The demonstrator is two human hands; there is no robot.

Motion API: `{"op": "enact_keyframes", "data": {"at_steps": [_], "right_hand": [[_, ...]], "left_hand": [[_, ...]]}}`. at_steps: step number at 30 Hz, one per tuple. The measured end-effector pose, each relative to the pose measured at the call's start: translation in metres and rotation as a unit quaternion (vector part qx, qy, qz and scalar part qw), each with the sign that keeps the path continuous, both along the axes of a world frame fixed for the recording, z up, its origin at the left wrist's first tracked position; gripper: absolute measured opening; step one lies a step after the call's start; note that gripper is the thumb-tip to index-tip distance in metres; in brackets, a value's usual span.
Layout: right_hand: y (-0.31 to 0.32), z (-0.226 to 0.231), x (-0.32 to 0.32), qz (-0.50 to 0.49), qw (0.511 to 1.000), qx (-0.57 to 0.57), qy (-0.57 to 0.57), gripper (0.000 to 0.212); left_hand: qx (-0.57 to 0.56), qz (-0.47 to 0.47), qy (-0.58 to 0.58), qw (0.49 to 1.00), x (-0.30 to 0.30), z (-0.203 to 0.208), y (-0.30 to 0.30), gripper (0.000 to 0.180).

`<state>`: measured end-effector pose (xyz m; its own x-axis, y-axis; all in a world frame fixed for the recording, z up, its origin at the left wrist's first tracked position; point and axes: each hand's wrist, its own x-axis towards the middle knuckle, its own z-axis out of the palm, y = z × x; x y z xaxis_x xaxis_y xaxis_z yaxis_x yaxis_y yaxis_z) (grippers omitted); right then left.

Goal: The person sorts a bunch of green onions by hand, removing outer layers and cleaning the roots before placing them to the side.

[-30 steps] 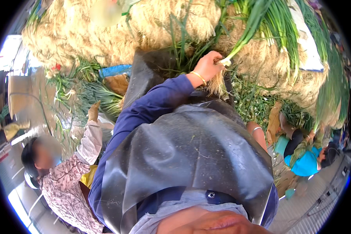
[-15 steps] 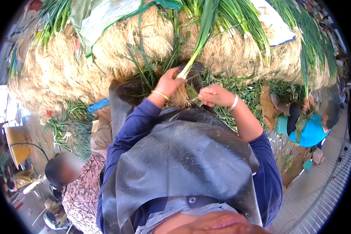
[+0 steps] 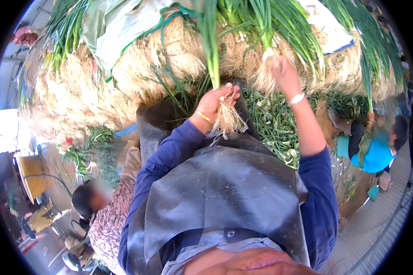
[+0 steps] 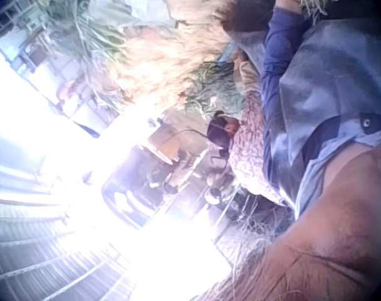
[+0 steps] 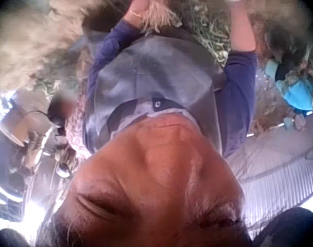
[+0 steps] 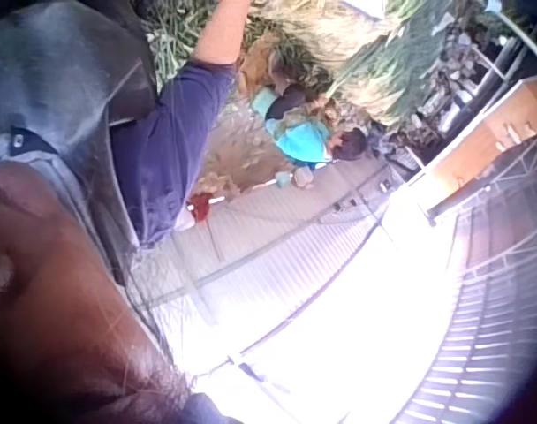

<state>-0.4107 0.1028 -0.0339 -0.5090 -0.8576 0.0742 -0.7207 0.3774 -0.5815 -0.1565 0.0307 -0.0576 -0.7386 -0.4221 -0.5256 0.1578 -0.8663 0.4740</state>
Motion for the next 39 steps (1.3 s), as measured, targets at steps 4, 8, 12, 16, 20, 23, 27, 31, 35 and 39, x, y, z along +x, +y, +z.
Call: {"op": "enact_keyframes", "data": {"at_steps": [4,8,12,16,20,23,27,31,35,39], "right_hand": [[0.035,-0.03,0.076,0.125,0.951,0.039,-0.282,0.041],[-0.028,-0.033,0.048,-0.027,0.963,0.042,-0.263,0.049],[-0.03,-0.073,0.031,-0.026,0.984,-0.007,-0.175,0.043],[0.044,-0.061,0.054,-0.094,0.86,-0.108,-0.49,0.022],[0.094,-0.087,0.074,-0.126,0.793,-0.107,-0.586,0.02],[0.103,-0.075,0.099,-0.086,0.768,-0.119,-0.623,0.019],[0.124,-0.054,0.085,0.029,0.713,-0.079,-0.697,0.013],[0.117,-0.056,0.074,-0.067,0.856,-0.184,-0.478,0.017],[0.047,-0.022,0.083,-0.107,0.742,-0.402,-0.526,0.022],[0.012,-0.033,0.078,-0.018,0.594,-0.325,-0.736,0.022]], "left_hand": [[-0.003,-0.007,0.054,0.999,-0.018,-0.014,0.012,0.05],[-0.111,-0.001,-0.039,0.993,-0.014,-0.032,0.032,0.058],[-0.145,0.02,-0.079,0.986,-0.016,-0.025,0.043,0.047],[-0.145,0.052,-0.121,0.981,-0.004,-0.034,0.037,0.034],[-0.105,0.042,-0.1,0.989,-0.009,-0.035,0.045,0.02],[-0.081,0.052,-0.082,0.992,-0.009,-0.042,0.047,0.015],[-0.008,0.031,-0.019,0.999,-0.011,-0.016,0.047,0.019],[0.059,0.01,0.042,0.997,-0.012,-0.002,0.049,0.023],[0.014,-0.105,-0.016,0.994,-0.008,-0.018,0.058,0.022],[0.014,-0.04,-0.042,0.998,-0.013,-0.02,0.049,0.018]]}}
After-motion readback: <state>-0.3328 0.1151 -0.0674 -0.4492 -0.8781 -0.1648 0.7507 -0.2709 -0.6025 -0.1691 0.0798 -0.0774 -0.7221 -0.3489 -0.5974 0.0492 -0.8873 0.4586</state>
